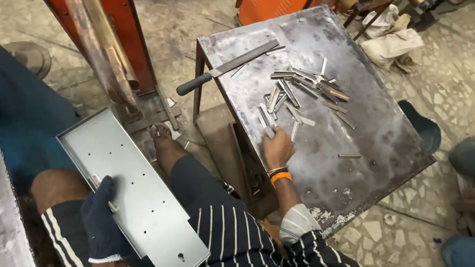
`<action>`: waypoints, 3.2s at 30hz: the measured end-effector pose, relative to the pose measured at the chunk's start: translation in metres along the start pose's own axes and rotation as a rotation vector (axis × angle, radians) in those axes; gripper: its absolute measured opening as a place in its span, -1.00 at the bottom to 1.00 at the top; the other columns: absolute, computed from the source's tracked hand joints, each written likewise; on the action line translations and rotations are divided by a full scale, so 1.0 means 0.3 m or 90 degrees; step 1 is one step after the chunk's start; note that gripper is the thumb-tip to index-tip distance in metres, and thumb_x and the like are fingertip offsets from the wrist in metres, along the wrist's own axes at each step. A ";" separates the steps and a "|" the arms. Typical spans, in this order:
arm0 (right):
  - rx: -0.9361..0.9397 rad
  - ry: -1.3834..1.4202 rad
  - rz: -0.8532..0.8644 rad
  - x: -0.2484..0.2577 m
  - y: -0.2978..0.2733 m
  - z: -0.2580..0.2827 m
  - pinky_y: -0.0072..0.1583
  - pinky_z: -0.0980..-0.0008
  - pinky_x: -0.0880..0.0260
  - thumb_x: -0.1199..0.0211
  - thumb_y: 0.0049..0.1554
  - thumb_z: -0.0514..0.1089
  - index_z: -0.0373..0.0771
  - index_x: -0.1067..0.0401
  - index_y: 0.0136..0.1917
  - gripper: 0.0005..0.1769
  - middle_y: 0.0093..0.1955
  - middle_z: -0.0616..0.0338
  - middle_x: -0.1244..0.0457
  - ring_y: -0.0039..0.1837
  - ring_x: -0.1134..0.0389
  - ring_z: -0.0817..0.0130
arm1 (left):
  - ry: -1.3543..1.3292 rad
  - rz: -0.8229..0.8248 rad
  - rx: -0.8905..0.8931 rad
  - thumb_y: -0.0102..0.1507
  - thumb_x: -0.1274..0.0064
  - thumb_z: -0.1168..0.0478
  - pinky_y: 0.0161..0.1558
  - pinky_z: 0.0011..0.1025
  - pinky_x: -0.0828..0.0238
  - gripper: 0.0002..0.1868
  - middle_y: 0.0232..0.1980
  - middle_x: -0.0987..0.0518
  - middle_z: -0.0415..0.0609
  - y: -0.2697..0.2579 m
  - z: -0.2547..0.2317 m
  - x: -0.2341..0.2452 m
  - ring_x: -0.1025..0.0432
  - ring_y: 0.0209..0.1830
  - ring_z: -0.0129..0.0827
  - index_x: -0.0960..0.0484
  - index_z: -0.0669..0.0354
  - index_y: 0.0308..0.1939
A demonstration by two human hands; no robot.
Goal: The person sits at a workshop bench holding a gray sheet-metal box panel and picks up small metal strips from a nearby table one at a time, fitting each strip into slots along the panel. Finished panels are stacked on the adjacent table as the person works through them.
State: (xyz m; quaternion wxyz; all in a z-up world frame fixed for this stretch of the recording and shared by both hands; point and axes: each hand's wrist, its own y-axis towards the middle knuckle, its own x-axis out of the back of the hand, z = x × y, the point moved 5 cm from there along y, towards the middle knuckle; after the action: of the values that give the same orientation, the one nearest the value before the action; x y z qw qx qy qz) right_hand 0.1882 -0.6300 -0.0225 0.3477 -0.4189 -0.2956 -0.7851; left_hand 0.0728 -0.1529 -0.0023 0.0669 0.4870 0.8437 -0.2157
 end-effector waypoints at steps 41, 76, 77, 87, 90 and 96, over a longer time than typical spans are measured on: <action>0.350 0.337 0.320 0.393 -0.459 0.733 -0.16 0.25 -0.48 -0.40 -0.07 -0.08 -0.23 -0.60 -0.07 -0.71 -0.26 0.02 -0.44 -0.24 -0.52 0.18 | -0.011 0.056 0.019 0.27 -0.15 0.23 -0.09 -0.40 -0.51 -0.62 -0.03 -0.68 0.00 -0.183 -0.146 -0.246 -0.55 -0.13 -0.37 -0.61 0.38 0.12; 0.517 0.184 0.226 0.469 -0.544 0.836 -0.18 0.07 -0.39 -0.36 0.07 -0.12 -0.27 -0.50 0.18 -0.60 -0.30 -0.01 -0.37 -0.28 -0.42 -0.03 | -0.014 0.057 -0.029 0.23 -0.18 0.26 -0.19 -0.40 -0.53 -0.64 -0.12 -0.71 0.01 -0.274 -0.258 -0.277 -0.56 -0.25 -0.40 -0.65 0.38 0.07; 0.517 0.185 0.225 0.477 -0.541 0.838 -0.18 0.07 -0.39 -0.36 0.07 -0.12 -0.27 -0.50 0.18 -0.60 -0.30 -0.01 -0.37 -0.28 -0.42 -0.03 | -0.014 0.057 -0.030 0.23 -0.18 0.26 -0.19 -0.40 -0.53 -0.64 -0.12 -0.71 0.01 -0.272 -0.255 -0.274 -0.56 -0.25 -0.40 -0.65 0.38 0.07; 0.625 0.280 0.182 0.630 -0.493 0.950 -0.19 0.10 -0.38 -0.27 0.16 -0.17 -0.34 -0.51 0.21 -0.64 -0.27 -0.14 -0.36 -0.27 -0.41 -0.03 | 0.039 0.118 -0.110 0.13 -0.23 0.31 -0.09 -0.38 -0.56 -0.45 -0.02 -0.66 0.01 -0.315 -0.443 -0.388 -0.55 -0.11 -0.39 -0.50 0.31 0.21; 0.598 0.275 0.205 0.650 -0.460 0.981 -0.22 0.08 -0.35 -0.26 0.17 -0.16 -0.35 -0.53 0.20 -0.64 -0.33 -0.17 -0.33 -0.31 -0.39 -0.04 | 0.060 0.104 -0.098 0.17 -0.21 0.28 -0.11 -0.38 -0.55 -0.48 -0.02 -0.67 0.03 -0.280 -0.465 -0.417 -0.55 -0.13 -0.37 -0.53 0.32 0.20; 0.554 0.250 0.241 0.612 -0.408 1.015 -0.26 0.07 -0.31 -0.24 0.18 -0.12 -0.34 -0.53 0.19 -0.64 -0.44 -0.16 -0.27 -0.40 -0.36 -0.03 | 0.061 0.111 -0.110 0.20 -0.18 0.26 -0.13 -0.40 -0.53 -0.51 -0.05 -0.68 0.03 -0.230 -0.496 -0.443 -0.54 -0.16 -0.39 -0.56 0.33 0.21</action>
State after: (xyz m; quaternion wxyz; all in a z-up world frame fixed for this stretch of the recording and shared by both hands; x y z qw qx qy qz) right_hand 0.1539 -0.3833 0.2591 0.6748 -0.1263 -0.4433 -0.5764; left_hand 0.0972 -0.2244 0.1950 0.0871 0.5608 0.8157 -0.1120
